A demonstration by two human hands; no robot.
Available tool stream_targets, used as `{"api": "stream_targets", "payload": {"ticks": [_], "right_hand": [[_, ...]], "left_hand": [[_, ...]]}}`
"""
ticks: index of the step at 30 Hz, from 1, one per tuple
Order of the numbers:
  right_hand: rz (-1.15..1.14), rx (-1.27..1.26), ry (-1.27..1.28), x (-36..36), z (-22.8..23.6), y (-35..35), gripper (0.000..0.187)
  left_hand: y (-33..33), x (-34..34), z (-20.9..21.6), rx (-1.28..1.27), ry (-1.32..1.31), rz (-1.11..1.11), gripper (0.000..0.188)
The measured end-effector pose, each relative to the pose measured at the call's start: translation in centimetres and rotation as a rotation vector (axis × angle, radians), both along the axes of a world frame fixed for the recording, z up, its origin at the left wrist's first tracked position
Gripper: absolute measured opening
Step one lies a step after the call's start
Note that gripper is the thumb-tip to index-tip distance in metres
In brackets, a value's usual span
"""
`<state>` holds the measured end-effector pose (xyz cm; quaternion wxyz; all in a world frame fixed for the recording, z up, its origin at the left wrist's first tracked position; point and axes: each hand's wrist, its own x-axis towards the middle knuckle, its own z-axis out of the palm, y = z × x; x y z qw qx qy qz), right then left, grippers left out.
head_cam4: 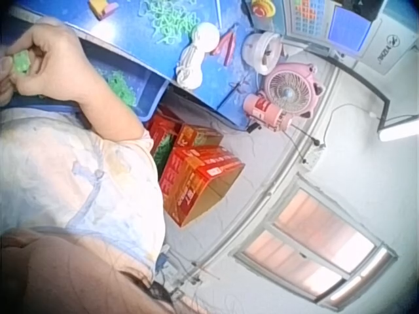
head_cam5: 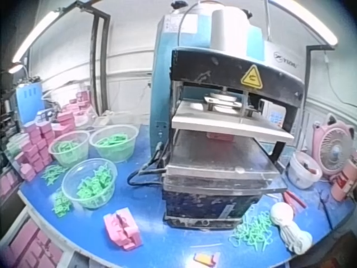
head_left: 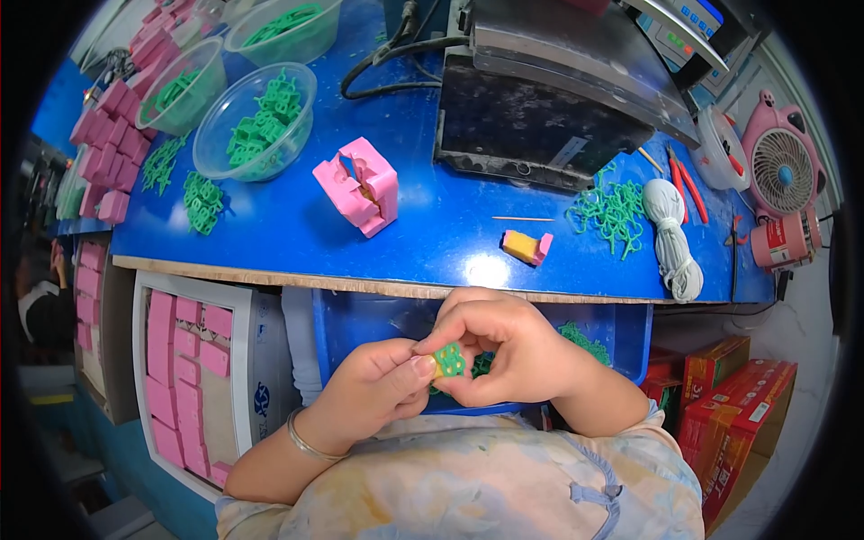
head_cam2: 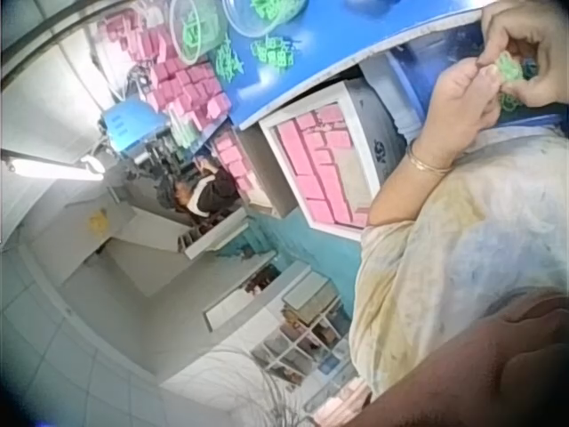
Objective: Assembling multicolored wax components into a mold and using a heat press machine to join them.
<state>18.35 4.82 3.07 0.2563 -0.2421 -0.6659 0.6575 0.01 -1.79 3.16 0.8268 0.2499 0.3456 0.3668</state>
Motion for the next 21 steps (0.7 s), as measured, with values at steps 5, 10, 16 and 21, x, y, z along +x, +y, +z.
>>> {"api": "stream_targets", "payload": {"ticks": [5, 10, 16, 21], "right_hand": [[0.017, 0.033, -0.026, 0.0, 0.2, 0.1, 0.031], [0.007, 0.065, 0.0, -0.1, 0.0, 0.0, 0.026], [0.068, -0.347, 0.084, 2.0, 0.4, 1.0, 0.027], [0.161, -0.536, 0.417, 1.3, 0.0, 0.6, 0.033]], "left_hand": [[0.1, -0.1, 0.2, -0.069, 0.006, -0.007, 0.023], [0.1, -0.3, -0.1, -0.125, -0.04, -0.036, 0.022], [0.5, -4.3, -1.5, -0.035, -0.417, 0.016, 0.036], [-0.1, -5.4, -0.5, 0.314, -0.273, 0.116, 0.035]]}}
